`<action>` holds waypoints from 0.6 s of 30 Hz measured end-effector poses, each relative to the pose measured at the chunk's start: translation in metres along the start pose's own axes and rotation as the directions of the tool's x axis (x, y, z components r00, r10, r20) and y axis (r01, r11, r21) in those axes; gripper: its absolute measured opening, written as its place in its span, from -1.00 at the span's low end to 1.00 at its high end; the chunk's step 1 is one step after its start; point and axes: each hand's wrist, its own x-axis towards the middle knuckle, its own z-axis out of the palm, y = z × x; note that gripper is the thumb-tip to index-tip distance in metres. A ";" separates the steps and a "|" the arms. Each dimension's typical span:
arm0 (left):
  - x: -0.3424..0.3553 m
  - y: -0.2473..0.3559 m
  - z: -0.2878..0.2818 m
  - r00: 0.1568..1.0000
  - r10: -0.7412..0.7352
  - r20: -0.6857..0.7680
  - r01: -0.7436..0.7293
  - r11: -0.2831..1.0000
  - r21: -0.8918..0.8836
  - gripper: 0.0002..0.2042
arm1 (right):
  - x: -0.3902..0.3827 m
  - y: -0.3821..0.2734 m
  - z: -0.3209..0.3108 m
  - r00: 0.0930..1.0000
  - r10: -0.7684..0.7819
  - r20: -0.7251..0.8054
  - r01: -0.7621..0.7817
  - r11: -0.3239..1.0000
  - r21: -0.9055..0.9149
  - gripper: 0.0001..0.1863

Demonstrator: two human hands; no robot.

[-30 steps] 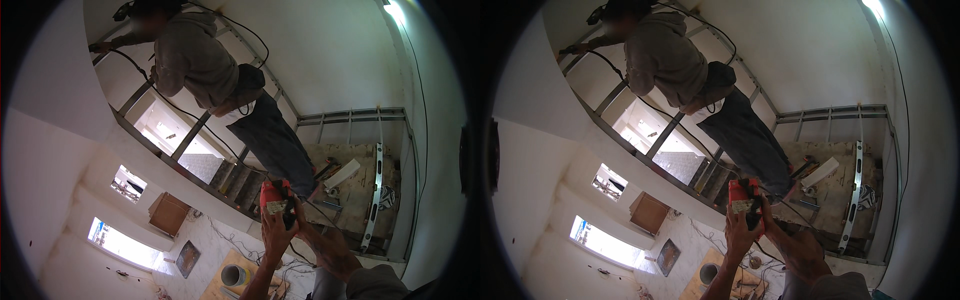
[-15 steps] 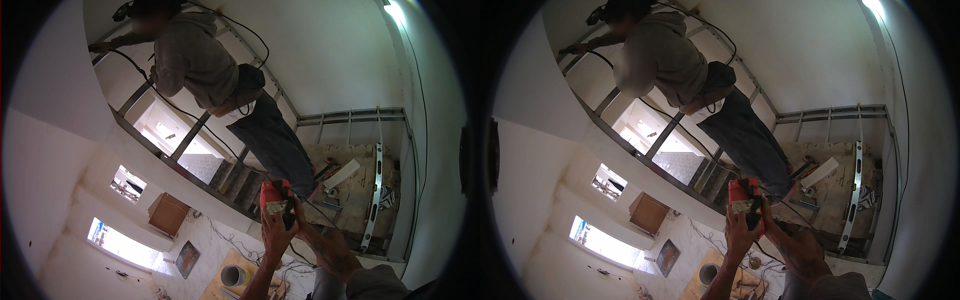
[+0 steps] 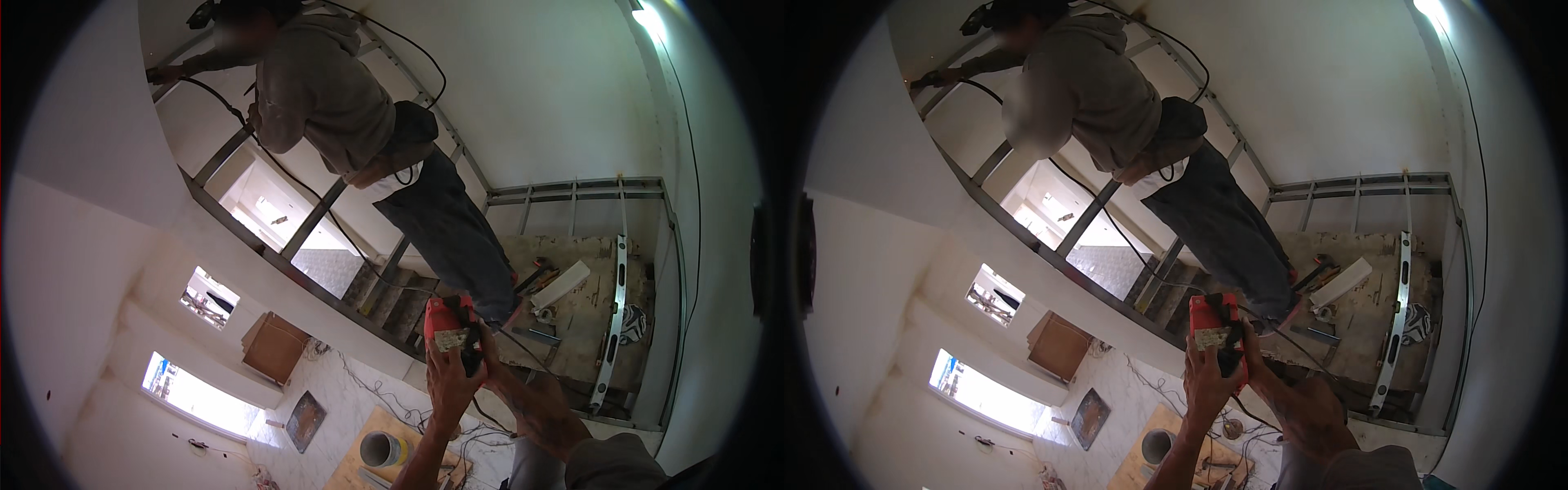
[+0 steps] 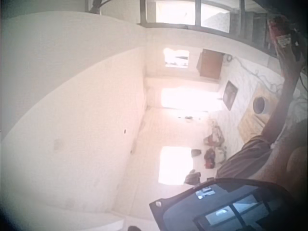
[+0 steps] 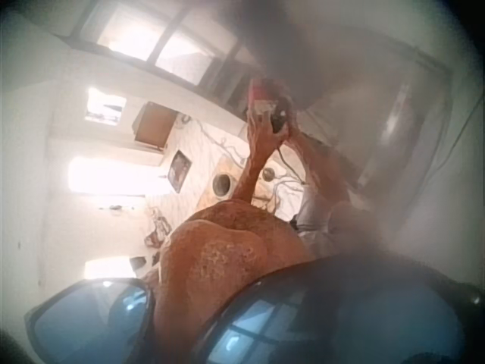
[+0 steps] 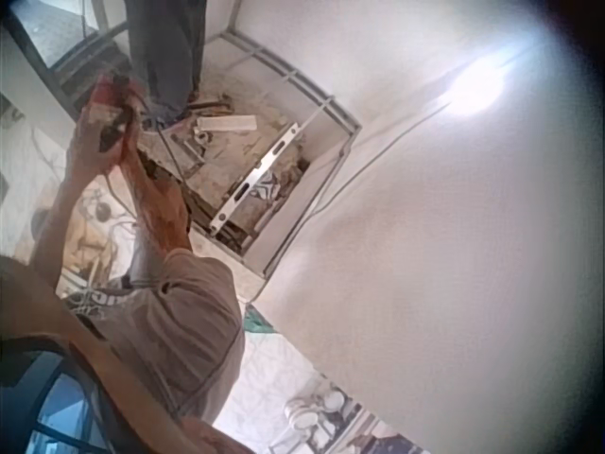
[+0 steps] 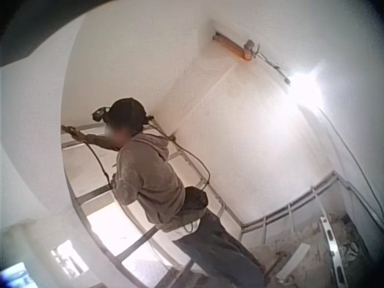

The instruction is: The person holds and stabilizes a portable red welding machine while another individual performs welding on a vertical metal stud framework in an interior construction site.

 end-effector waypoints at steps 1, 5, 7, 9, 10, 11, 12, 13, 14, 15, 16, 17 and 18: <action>0.000 0.000 0.001 1.000 -0.004 0.003 0.004 1.000 0.008 -0.35 | 0.003 0.003 -0.005 1.000 0.003 -0.004 -0.003 1.000 0.025 -0.19; -0.001 -0.004 0.002 1.000 -0.003 -0.006 0.003 1.000 0.004 -0.35 | 0.003 0.004 -0.004 0.999 0.025 0.024 -0.027 0.995 0.094 -0.21; -0.001 -0.006 0.002 1.000 0.006 -0.014 -0.006 1.000 0.008 -0.34 | -0.001 0.001 0.006 0.997 -0.032 -0.074 0.026 0.996 -0.082 -0.20; 0.000 -0.008 0.003 1.000 0.007 -0.016 -0.007 1.000 0.005 -0.34 | -0.007 -0.004 0.018 1.000 -0.019 0.003 0.019 0.998 -0.056 -0.18; 0.000 -0.009 0.002 1.000 0.009 -0.019 -0.009 1.000 0.003 -0.34 | -0.008 -0.005 0.021 0.997 -0.009 0.081 0.012 0.999 -0.030 -0.17; 0.000 -0.007 0.003 1.000 0.015 -0.016 -0.015 1.000 -0.001 -0.34 | -0.004 -0.004 0.012 0.997 -0.016 0.077 0.018 0.999 -0.030 -0.17; 0.001 -0.005 0.004 1.000 0.018 -0.013 -0.018 1.000 0.001 -0.34 | 0.004 -0.001 0.000 0.994 0.015 0.108 -0.019 0.999 0.035 -0.15; 0.001 -0.003 0.005 1.000 0.022 -0.009 -0.022 1.000 0.002 -0.34 | 0.010 0.002 -0.011 0.989 0.043 0.140 -0.057 0.993 0.099 -0.14; 0.001 -0.005 0.005 1.000 0.019 -0.011 -0.019 1.000 0.004 -0.34 | 0.009 0.003 -0.008 0.989 0.047 0.143 -0.062 0.993 0.099 -0.14; 0.001 -0.008 0.005 1.000 0.023 -0.014 -0.023 1.000 0.010 -0.34 | 0.008 0.003 -0.004 0.989 0.039 0.143 -0.052 0.995 0.089 -0.14; 0.001 -0.010 0.005 0.999 0.027 -0.018 -0.027 1.000 0.016 -0.34 | 0.006 0.003 -0.001 0.989 0.030 0.143 -0.042 0.996 0.080 -0.14; 0.001 -0.010 0.006 0.999 0.028 -0.017 -0.028 0.999 0.016 -0.34 | 0.006 0.003 0.000 0.989 0.030 0.143 -0.041 0.996 0.080 -0.14; 0.001 -0.010 0.006 1.000 0.025 -0.015 -0.024 1.000 0.016 -0.34 | 0.005 0.003 0.000 0.990 0.027 0.140 -0.039 0.996 0.080 -0.15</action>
